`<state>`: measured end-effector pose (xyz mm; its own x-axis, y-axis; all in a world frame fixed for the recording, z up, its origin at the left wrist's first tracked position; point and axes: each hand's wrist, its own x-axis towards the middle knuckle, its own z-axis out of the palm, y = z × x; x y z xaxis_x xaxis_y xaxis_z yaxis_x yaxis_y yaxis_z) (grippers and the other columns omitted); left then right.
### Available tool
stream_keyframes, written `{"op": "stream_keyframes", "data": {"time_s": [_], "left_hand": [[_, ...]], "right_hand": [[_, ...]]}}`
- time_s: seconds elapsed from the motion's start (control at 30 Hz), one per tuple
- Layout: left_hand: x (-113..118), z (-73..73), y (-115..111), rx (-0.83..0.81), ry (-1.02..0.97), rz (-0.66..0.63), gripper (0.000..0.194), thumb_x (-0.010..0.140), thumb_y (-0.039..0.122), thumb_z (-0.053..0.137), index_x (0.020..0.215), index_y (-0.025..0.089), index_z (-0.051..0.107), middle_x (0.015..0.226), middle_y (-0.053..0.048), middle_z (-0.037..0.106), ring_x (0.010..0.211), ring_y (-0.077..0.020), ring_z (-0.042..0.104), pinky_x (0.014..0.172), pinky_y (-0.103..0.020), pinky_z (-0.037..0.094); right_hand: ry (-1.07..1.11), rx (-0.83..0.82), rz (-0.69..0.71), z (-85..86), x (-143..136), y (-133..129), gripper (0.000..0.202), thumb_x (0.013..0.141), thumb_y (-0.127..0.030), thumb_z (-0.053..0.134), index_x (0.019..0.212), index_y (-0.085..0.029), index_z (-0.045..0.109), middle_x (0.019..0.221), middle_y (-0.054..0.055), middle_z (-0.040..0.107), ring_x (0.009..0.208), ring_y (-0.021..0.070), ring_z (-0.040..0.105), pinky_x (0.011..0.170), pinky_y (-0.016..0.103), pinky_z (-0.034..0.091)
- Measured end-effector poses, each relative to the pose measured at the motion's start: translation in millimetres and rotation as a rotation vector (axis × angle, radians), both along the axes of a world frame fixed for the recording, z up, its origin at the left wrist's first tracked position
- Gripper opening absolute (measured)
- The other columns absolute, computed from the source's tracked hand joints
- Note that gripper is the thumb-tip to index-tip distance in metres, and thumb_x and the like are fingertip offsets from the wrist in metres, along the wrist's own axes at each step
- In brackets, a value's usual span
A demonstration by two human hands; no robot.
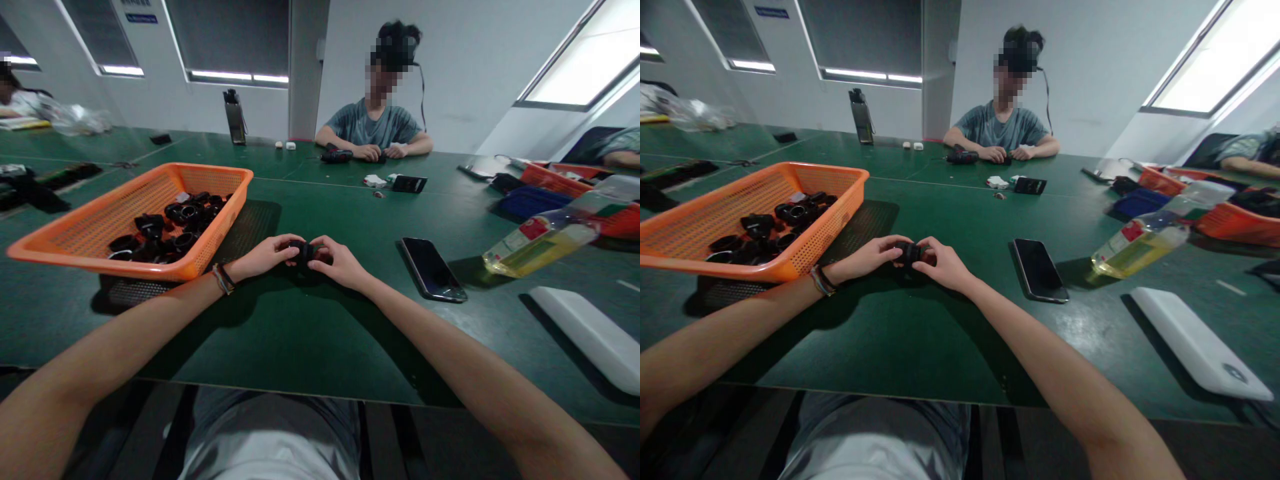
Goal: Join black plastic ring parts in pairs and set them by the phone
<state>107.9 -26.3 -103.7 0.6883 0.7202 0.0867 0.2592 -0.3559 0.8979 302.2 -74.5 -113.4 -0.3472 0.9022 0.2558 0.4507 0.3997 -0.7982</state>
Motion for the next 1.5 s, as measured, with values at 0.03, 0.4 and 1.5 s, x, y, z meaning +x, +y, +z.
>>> {"op": "stream_keyframes", "data": {"time_s": [0.03, 0.4, 1.5], "left_hand": [[0.0, -0.1, 0.0, 0.003, 0.004, 0.0, 0.042, 0.077, 0.04, 0.051, 0.109, 0.012, 0.053, 0.087, -0.003, 0.058, 0.067, -0.0102, 0.053, 0.066, -0.026, 0.046], [0.5, -0.2, -0.1, -0.026, -0.011, 0.01, 0.04, 0.076, 0.037, 0.052, 0.108, 0.012, 0.053, 0.087, -0.002, 0.059, 0.066, -0.0096, 0.053, 0.066, -0.025, 0.046], [0.2, 0.0, 0.0, -0.042, -0.021, 0.009, 0.043, 0.075, 0.039, 0.053, 0.109, 0.012, 0.053, 0.09, -0.003, 0.059, 0.065, -0.0095, 0.053, 0.066, -0.026, 0.046]], "right_hand": [[0.001, 0.002, 0.0, -0.4, 0.0, 0.2, 0.026, 0.073, -0.025, 0.059, 0.095, -0.018, 0.046, 0.07, -0.002, 0.061, 0.064, 0.0139, 0.059, 0.064, 0.029, 0.046], [-0.021, 0.006, -0.003, 0.5, -0.3, 0.1, 0.025, 0.075, -0.026, 0.058, 0.095, -0.018, 0.045, 0.07, -0.001, 0.061, 0.064, 0.014, 0.059, 0.064, 0.029, 0.044], [-0.054, -0.015, -0.009, 0.5, -0.6, 0.6, 0.023, 0.077, -0.028, 0.056, 0.095, -0.017, 0.046, 0.071, 0.001, 0.062, 0.066, 0.0157, 0.06, 0.066, 0.031, 0.045]]}}
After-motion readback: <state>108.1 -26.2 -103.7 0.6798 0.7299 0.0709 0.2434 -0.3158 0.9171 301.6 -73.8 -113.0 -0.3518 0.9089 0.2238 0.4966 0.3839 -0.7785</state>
